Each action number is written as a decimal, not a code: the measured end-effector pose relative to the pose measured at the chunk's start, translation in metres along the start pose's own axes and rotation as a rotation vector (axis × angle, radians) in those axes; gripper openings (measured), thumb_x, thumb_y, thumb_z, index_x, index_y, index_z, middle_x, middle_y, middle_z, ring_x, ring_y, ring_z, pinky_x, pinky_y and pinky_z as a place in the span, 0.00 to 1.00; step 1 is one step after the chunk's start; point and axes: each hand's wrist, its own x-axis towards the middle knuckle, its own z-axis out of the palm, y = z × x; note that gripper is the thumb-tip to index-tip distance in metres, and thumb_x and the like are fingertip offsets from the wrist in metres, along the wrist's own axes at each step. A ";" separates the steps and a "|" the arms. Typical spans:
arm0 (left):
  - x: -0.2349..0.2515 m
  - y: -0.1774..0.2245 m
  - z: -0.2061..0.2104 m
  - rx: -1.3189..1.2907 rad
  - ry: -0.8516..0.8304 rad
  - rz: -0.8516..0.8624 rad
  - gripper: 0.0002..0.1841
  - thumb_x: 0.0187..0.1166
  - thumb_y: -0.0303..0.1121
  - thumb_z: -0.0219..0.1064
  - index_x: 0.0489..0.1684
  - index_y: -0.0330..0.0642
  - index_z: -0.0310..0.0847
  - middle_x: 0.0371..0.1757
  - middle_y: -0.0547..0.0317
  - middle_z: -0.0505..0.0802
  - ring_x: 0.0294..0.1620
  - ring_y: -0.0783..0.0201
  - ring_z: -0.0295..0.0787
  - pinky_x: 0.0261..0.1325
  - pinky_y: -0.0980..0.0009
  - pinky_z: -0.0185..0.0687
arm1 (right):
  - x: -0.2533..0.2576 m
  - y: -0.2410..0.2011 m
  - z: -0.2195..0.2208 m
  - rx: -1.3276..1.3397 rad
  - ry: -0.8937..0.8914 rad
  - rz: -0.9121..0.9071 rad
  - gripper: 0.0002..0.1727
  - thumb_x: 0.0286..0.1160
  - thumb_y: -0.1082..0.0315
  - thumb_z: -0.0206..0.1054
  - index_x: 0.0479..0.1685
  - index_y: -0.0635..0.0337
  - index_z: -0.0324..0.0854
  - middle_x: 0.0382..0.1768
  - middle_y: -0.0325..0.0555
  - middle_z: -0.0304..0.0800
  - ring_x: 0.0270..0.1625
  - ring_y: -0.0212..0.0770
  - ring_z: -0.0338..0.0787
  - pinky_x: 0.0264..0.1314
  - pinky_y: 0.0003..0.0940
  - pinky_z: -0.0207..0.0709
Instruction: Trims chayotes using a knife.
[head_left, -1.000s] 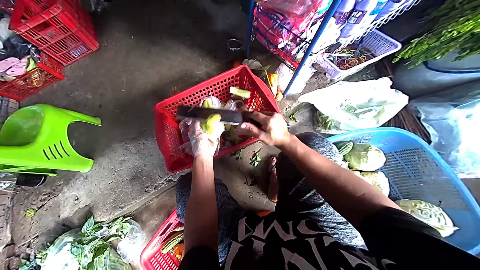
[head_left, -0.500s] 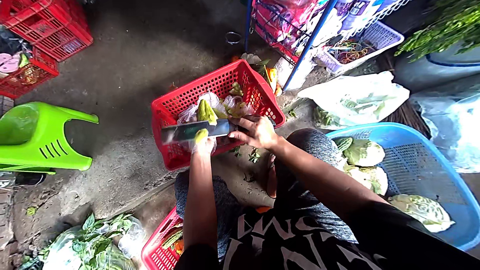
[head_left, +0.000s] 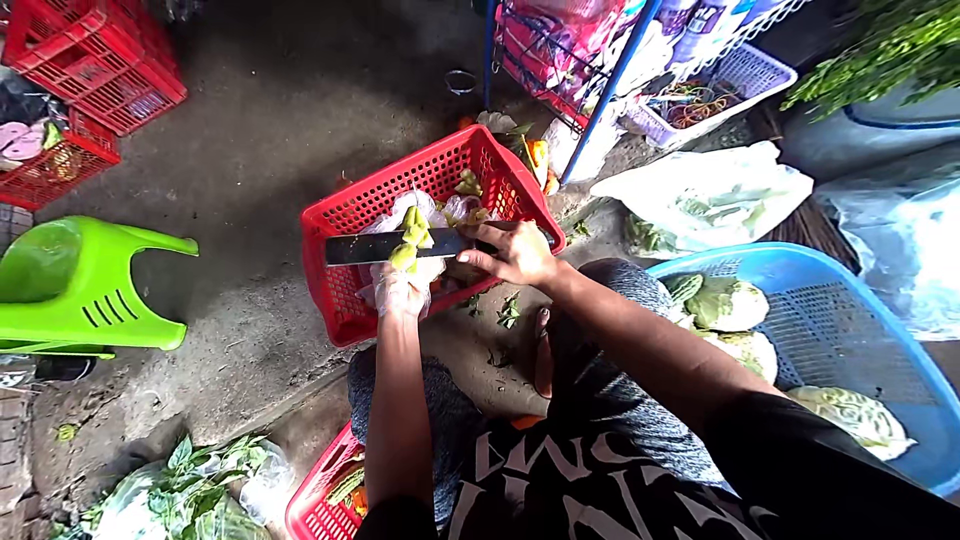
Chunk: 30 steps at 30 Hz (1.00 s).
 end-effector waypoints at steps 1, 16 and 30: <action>0.001 0.000 0.001 0.037 -0.010 -0.013 0.14 0.94 0.38 0.41 0.56 0.46 0.73 0.43 0.53 0.89 0.43 0.58 0.89 0.43 0.58 0.89 | 0.000 0.006 0.000 -0.010 -0.003 0.021 0.37 0.82 0.35 0.56 0.62 0.60 0.90 0.41 0.55 0.97 0.39 0.56 0.96 0.38 0.58 0.86; 0.018 0.020 -0.003 -0.148 -0.334 0.038 0.47 0.75 0.79 0.35 0.78 0.51 0.72 0.72 0.49 0.85 0.71 0.49 0.82 0.70 0.44 0.80 | 0.013 0.025 -0.017 0.473 -0.239 0.913 0.27 0.90 0.44 0.56 0.49 0.60 0.86 0.22 0.45 0.81 0.21 0.39 0.76 0.27 0.42 0.73; -0.002 0.005 0.004 -0.072 0.008 0.180 0.14 0.91 0.26 0.42 0.42 0.41 0.75 0.30 0.62 0.84 0.33 0.71 0.82 0.39 0.74 0.82 | -0.001 -0.031 -0.014 0.084 0.189 -0.129 0.33 0.81 0.39 0.63 0.56 0.65 0.90 0.38 0.54 0.96 0.42 0.48 0.95 0.48 0.47 0.87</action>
